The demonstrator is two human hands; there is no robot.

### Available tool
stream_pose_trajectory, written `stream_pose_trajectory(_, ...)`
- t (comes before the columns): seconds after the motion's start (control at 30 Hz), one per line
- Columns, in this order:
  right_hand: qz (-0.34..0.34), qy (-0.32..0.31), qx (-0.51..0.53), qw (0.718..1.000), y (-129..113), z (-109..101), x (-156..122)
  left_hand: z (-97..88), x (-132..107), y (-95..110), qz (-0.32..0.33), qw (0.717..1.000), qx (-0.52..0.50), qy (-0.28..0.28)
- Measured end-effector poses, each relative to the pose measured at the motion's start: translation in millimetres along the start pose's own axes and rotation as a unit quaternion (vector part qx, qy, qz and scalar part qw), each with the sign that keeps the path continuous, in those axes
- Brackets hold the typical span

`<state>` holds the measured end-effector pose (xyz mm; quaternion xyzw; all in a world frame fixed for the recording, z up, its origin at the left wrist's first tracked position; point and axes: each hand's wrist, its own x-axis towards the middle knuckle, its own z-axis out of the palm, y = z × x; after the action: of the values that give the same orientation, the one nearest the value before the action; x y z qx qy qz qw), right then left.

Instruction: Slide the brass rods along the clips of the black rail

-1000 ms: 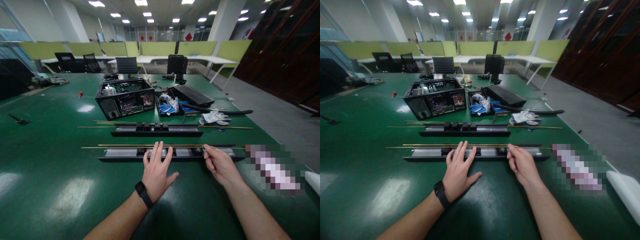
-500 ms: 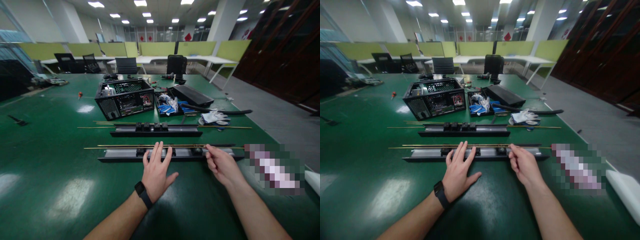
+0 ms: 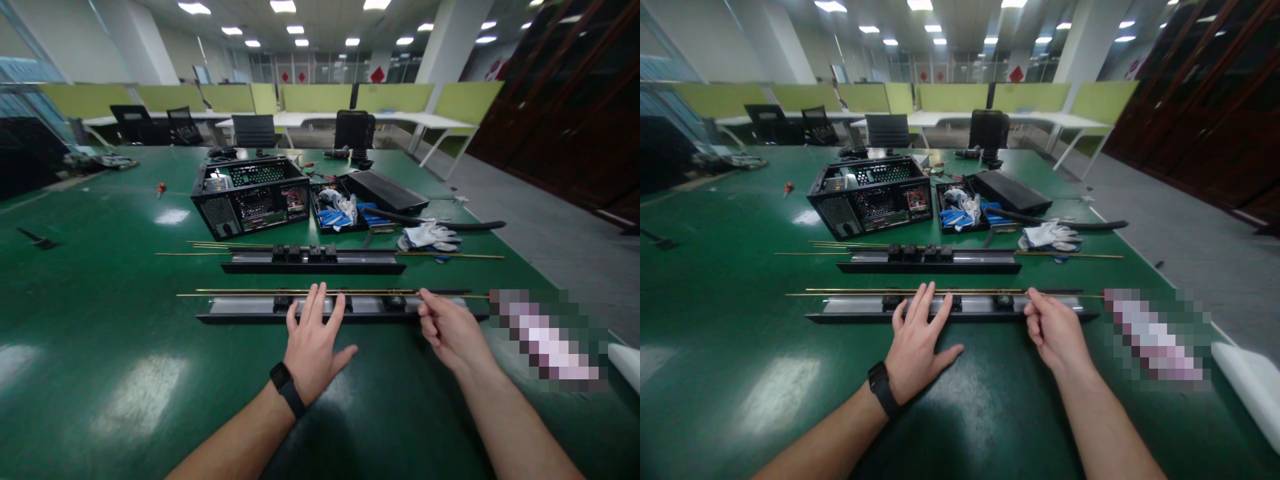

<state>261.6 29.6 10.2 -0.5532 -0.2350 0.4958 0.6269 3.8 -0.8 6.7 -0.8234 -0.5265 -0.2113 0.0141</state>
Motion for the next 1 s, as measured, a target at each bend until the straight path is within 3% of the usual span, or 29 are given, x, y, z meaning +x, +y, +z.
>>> stream_pose_trajectory(0.2, 0.03, -0.043, -0.029, 0.998, 4.1, 9.5, -6.8, -0.5, 0.5, 0.4, 0.002, 1.0, 0.002, 0.0)
stream_pose_trajectory(0.53, 0.006, 0.011, 0.012, 1.0, -2.0, 0.4, -0.8, 1.1, -0.6, -0.3, 0.001, 1.0, 0.003, 0.002)
stream_pose_trajectory(0.8, 0.025, -0.04, -0.029, 0.998, 2.8, 7.9, -5.9, -1.2, 0.2, 0.0, 0.0, 1.0, 0.002, -0.012)
stream_pose_trajectory(1.0, 0.004, -0.016, -0.002, 1.0, 1.8, 3.0, -1.9, 0.2, -0.8, -0.1, 0.002, 1.0, 0.001, -0.004)
